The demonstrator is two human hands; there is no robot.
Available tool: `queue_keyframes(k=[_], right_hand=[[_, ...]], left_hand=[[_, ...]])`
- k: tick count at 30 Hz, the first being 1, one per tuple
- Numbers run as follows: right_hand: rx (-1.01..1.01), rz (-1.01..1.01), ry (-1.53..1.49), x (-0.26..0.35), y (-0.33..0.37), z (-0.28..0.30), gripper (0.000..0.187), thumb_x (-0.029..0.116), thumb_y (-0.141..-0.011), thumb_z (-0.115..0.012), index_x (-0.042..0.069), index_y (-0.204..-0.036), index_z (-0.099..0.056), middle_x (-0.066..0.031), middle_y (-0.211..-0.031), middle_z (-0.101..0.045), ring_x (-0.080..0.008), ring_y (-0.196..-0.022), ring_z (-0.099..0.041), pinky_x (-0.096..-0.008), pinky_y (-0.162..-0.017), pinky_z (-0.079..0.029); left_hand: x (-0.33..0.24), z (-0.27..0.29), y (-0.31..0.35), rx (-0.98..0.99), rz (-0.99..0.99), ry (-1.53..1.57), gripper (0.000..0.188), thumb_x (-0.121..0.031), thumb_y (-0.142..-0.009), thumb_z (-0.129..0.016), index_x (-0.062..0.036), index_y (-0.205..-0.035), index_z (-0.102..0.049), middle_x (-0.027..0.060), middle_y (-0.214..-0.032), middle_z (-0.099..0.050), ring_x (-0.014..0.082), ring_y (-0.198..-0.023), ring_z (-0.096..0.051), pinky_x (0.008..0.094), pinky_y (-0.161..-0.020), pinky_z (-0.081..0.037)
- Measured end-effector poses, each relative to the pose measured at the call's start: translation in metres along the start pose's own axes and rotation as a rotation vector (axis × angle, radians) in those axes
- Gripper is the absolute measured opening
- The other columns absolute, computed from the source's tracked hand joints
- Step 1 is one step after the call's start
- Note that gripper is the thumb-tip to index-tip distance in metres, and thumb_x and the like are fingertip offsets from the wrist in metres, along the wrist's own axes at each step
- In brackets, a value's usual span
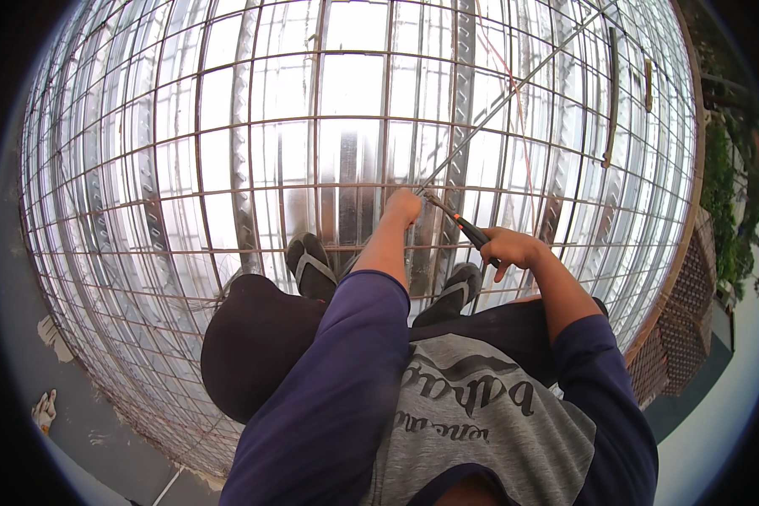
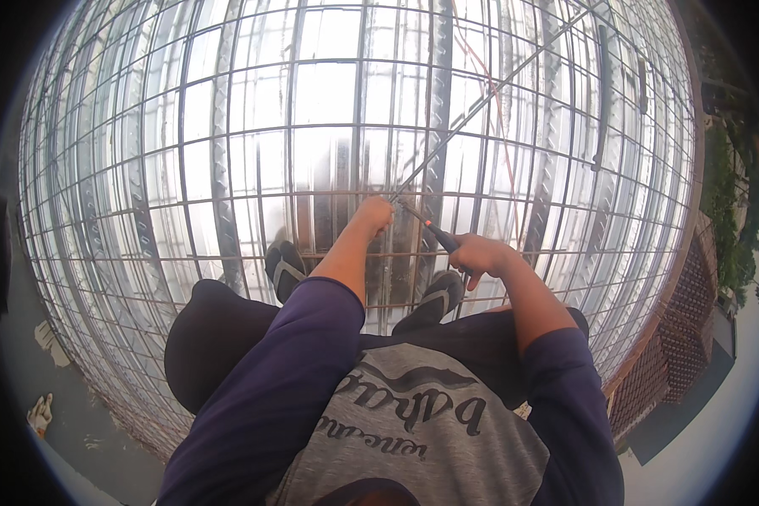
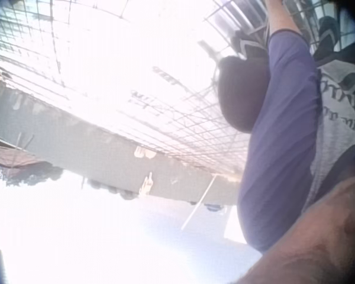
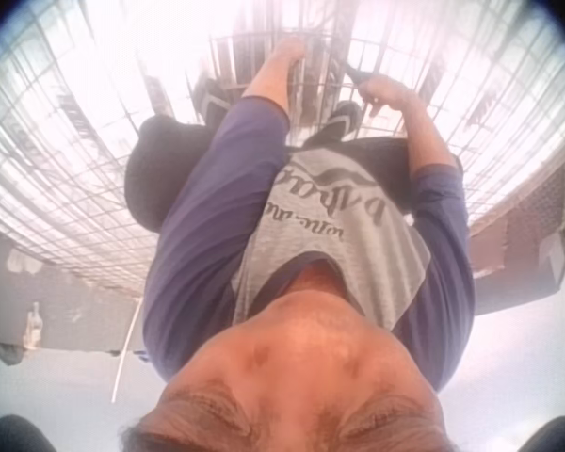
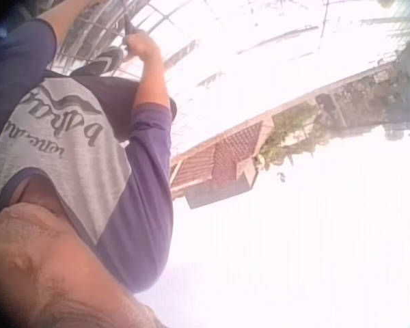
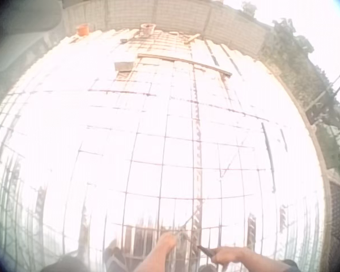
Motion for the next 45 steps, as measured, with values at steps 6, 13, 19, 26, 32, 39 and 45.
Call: queue_keyframes(k=[6,13,19,26,32,39,45], right_hand=[[0.023,0.000,-0.030,0.011,0.009,-0.005,0.060,0.013,-0.075,-0.051,-0.003,-0.132,-0.042,-0.0135,-0.088,-0.053,-0.0254,-0.073,-0.063,-0.0327,-0.059,-0.059],[0.044,0.028,-0.042,0.018,0.010,-0.009,0.065,0.012,-0.073,-0.052,0.002,-0.137,-0.040,-0.0123,-0.093,-0.051,-0.0235,-0.078,-0.060,-0.0325,-0.062,-0.059],[0.062,0.054,-0.029,0.013,0.005,-0.009,0.065,0.011,-0.074,-0.053,0.002,-0.138,-0.039,-0.0132,-0.094,-0.053,-0.0219,-0.077,-0.059,-0.0317,-0.061,-0.058],[-0.060,-0.078,0.058,-0.003,-0.011,-0.003,0.042,0.019,-0.083,-0.061,-0.009,-0.113,-0.052,-0.0115,-0.088,-0.057,-0.0219,-0.075,-0.065,-0.0336,-0.047,-0.054],[-0.160,-0.221,0.125,-0.015,-0.044,-0.001,0.035,0.026,-0.085,-0.064,-0.009,-0.086,-0.060,-0.0124,-0.073,-0.061,-0.0227,-0.052,-0.062,-0.0365,-0.039,-0.046],[-0.272,-0.173,0.250,-0.010,-0.047,-0.016,0.057,0.042,-0.084,-0.068,-0.012,-0.070,-0.060,-0.0155,-0.055,-0.056,-0.0246,-0.044,-0.060,-0.0380,-0.037,-0.047],[-0.295,-0.070,0.463,-0.021,-0.061,-0.018,0.058,0.048,-0.085,-0.066,-0.009,-0.076,-0.057,-0.0109,-0.050,-0.052,-0.0237,-0.045,-0.059,-0.0403,-0.041,-0.049]], left_hand=[[-0.009,0.007,0.026,-0.009,0.048,0.105,0.014,-0.005,-0.083,-0.052,0.0034,-0.081,-0.063,0.0137,-0.060,-0.060,0.0219,-0.045,-0.057,0.0378,-0.042,-0.044],[-0.011,0.006,0.031,-0.004,0.056,0.163,0.024,-0.006,-0.089,-0.046,0.0070,-0.076,-0.063,0.0166,-0.060,-0.062,0.0232,-0.043,-0.057,0.0373,-0.041,-0.045],[-0.001,0.000,0.026,0.036,0.144,0.194,0.017,-0.015,-0.090,-0.051,-0.0069,-0.103,-0.058,0.0063,-0.066,-0.057,0.0157,-0.047,-0.050,0.0334,-0.040,-0.039],[-0.002,-0.004,0.028,0.059,0.147,0.201,0.016,-0.014,-0.089,-0.052,-0.0067,-0.102,-0.058,0.0065,-0.065,-0.056,0.0157,-0.047,-0.050,0.0334,-0.040,-0.039],[-0.003,-0.003,0.028,0.075,0.121,0.264,0.016,-0.012,-0.089,-0.053,-0.0053,-0.102,-0.057,0.0069,-0.065,-0.055,0.0163,-0.045,-0.050,0.0337,-0.039,-0.038],[-0.004,-0.001,0.027,0.065,0.084,0.210,0.017,-0.013,-0.089,-0.052,-0.0037,-0.102,-0.057,0.0073,-0.065,-0.056,0.0168,-0.044,-0.051,0.0333,-0.037,-0.038],[-0.006,-0.004,0.028,0.121,0.099,0.226,0.018,-0.014,-0.090,-0.051,-0.0033,-0.102,-0.059,0.0066,-0.065,-0.056,0.0166,-0.046,-0.051,0.0334,-0.039,-0.039]])
Point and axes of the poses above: each hand's wrist, its own y-axis away from the middle knuckle, its own z-axis out of the back of the hand, x = y × z, the point moved 8 cm from there along -y, towards the middle knuckle
